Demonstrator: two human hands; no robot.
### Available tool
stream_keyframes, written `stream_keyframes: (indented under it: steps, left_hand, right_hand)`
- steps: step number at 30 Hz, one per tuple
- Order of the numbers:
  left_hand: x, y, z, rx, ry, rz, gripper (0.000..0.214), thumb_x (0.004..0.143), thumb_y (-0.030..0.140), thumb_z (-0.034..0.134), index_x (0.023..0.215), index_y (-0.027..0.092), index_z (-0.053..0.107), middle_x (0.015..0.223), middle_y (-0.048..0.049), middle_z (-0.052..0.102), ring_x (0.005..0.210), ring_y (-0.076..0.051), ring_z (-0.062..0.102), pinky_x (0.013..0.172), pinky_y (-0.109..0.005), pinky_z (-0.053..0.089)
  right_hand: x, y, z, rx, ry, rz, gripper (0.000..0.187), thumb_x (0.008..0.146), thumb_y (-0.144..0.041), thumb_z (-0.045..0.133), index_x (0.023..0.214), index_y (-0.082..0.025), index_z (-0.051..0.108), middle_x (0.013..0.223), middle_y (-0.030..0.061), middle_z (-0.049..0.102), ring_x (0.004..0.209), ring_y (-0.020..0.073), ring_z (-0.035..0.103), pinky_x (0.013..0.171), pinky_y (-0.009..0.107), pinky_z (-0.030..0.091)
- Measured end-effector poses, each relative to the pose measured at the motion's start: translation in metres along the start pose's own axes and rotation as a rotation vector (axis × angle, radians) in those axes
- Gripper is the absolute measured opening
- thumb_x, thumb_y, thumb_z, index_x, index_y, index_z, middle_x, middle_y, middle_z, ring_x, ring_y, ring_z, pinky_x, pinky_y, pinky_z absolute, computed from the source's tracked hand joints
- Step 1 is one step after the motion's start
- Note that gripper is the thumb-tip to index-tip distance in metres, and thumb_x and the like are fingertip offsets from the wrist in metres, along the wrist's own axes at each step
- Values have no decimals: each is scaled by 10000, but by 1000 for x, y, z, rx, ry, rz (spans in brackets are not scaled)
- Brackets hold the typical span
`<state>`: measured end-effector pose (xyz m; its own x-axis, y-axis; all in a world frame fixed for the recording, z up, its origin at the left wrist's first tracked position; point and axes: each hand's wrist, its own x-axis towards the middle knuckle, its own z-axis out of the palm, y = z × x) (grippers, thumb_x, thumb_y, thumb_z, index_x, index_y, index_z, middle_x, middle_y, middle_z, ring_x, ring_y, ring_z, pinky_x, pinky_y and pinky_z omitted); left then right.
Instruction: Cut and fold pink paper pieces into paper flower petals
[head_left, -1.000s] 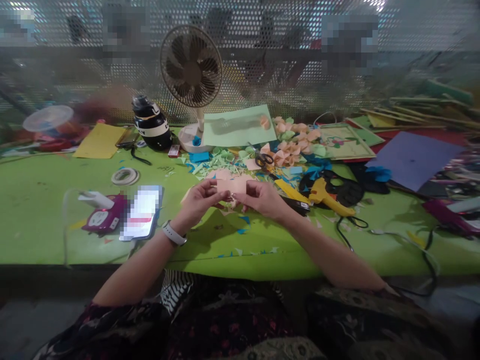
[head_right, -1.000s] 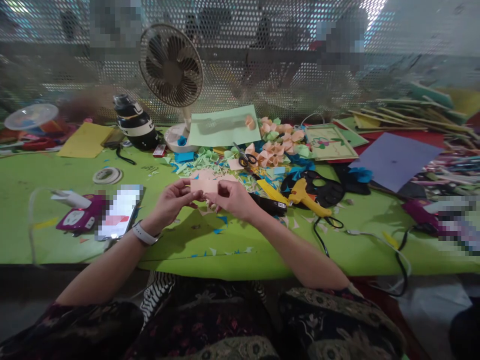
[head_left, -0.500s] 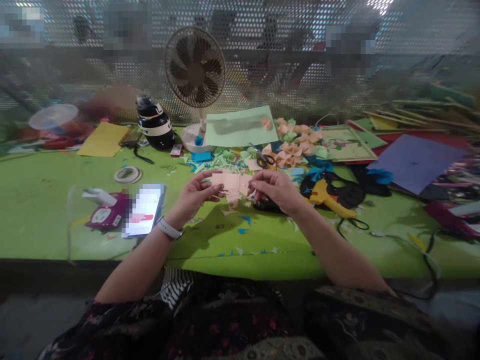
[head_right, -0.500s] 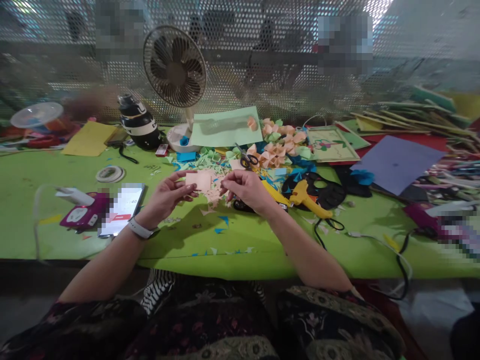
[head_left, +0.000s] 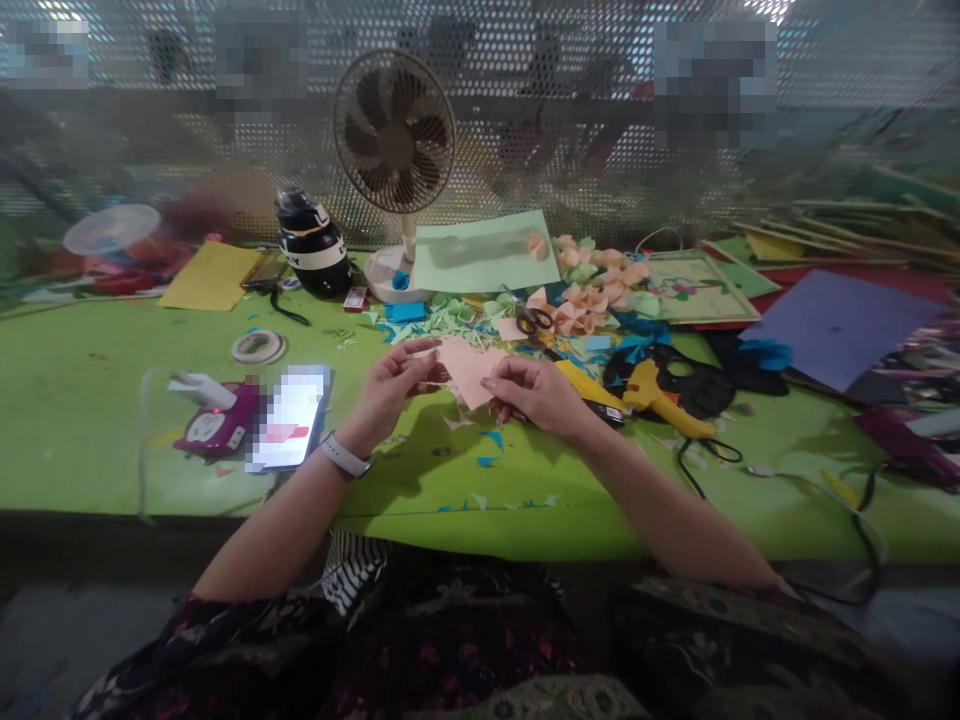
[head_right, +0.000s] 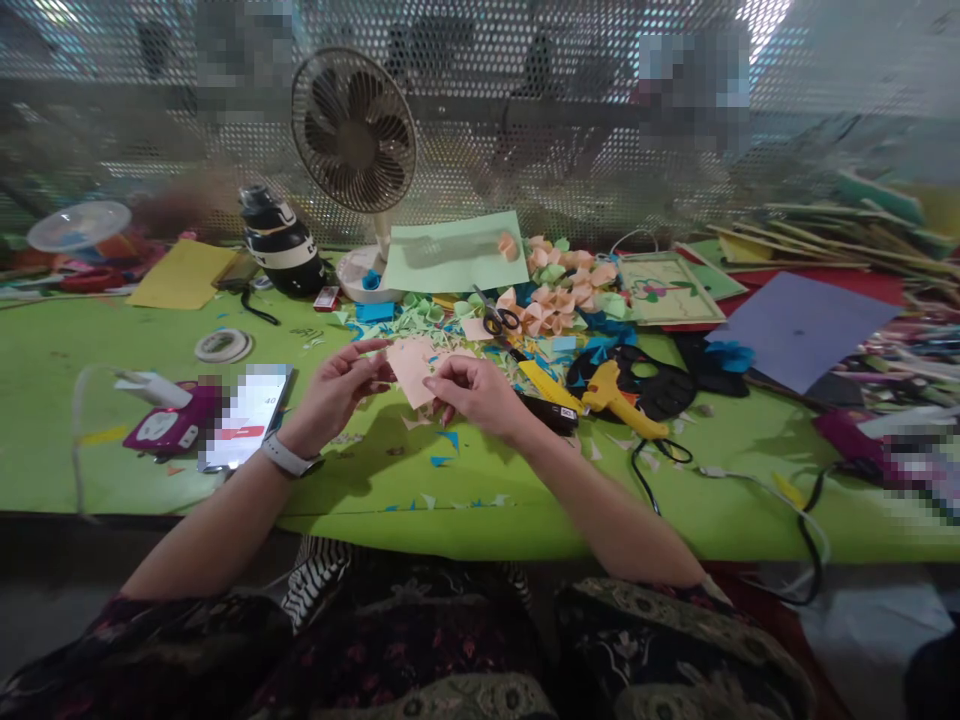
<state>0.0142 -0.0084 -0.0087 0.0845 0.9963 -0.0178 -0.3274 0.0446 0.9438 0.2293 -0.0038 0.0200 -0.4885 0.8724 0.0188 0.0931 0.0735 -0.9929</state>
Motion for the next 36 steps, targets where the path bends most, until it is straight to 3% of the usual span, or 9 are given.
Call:
stream_keyframes:
  steps: [3, 7, 10, 13, 15, 17, 26, 31, 36]
  left_hand:
    - [-1, -5, 4, -106, -54, -125, 410, 694, 473, 834, 901, 154, 681, 763, -12, 740, 664, -120, 703, 651, -247, 587]
    - [-4, -6, 7, -37, -102, -159, 316, 682, 381, 860, 738, 140, 664, 648, 18, 680, 592, -75, 644, 646, -211, 568]
    - [-4, -4, 5, -1, -110, -146, 305, 700, 388, 846, 714, 142, 666, 625, 20, 663, 568, -64, 618, 636, -200, 552]
    - [-4, -3, 3, 13, -133, -156, 338, 672, 415, 859, 696, 146, 657, 641, 9, 668, 589, -82, 633, 642, -217, 554]
    - [-4, -3, 3, 16, -157, -157, 347, 677, 417, 855, 678, 145, 640, 636, 16, 650, 583, -79, 622, 649, -224, 553]
    - [-5, -4, 4, 7, -170, -153, 332, 698, 401, 843, 677, 143, 634, 632, 29, 627, 565, -65, 595, 645, -220, 548]
    - [-6, -6, 6, 23, -166, -124, 325, 644, 367, 877, 685, 133, 656, 665, 14, 653, 586, -86, 622, 627, -242, 560]
    - [-7, -5, 5, 77, -193, -93, 266, 703, 366, 844, 745, 139, 713, 708, 0, 676, 605, -75, 612, 623, -210, 538]
    - [-7, -8, 3, 183, -186, -11, 281, 704, 390, 842, 789, 142, 741, 751, -31, 720, 626, -96, 642, 626, -220, 548]
  right_hand:
    - [-1, 4, 6, -26, 62, -44, 356, 777, -510, 718, 723, -182, 590, 599, -9, 648, 466, 83, 577, 453, 214, 488]
    - [-2, 10, 8, -145, 58, -104, 311, 841, -472, 656, 751, -179, 603, 632, 9, 651, 502, 102, 588, 476, 238, 499]
    - [-3, 11, 1, -355, 158, -306, 158, 863, -333, 619, 906, -183, 644, 801, 44, 690, 636, 136, 631, 552, 274, 534]
    - [-1, 11, -7, -613, 170, -586, 275, 836, -223, 628, 1107, -229, 669, 1150, 94, 678, 1020, 221, 652, 781, 377, 584]
    - [1, 12, -10, -725, 111, -712, 247, 869, -199, 611, 1085, -271, 706, 1286, 78, 631, 1191, 240, 588, 929, 447, 552]
    - [3, 15, -11, -777, 71, -770, 205, 917, -202, 590, 1017, -299, 741, 1323, 51, 617, 1216, 227, 572, 979, 469, 530]
    - [6, 24, -12, -743, 34, -834, 226, 934, -209, 605, 1067, -330, 742, 1415, 39, 561, 1262, 242, 540, 937, 462, 555]
    - [5, 23, -11, -705, 34, -724, 168, 919, -276, 643, 1000, -366, 760, 1385, 19, 594, 1242, 251, 554, 958, 490, 537]
    - [3, 20, -5, -620, 46, -641, 114, 895, -298, 669, 912, -337, 775, 1314, 38, 642, 1202, 255, 584, 964, 494, 531]
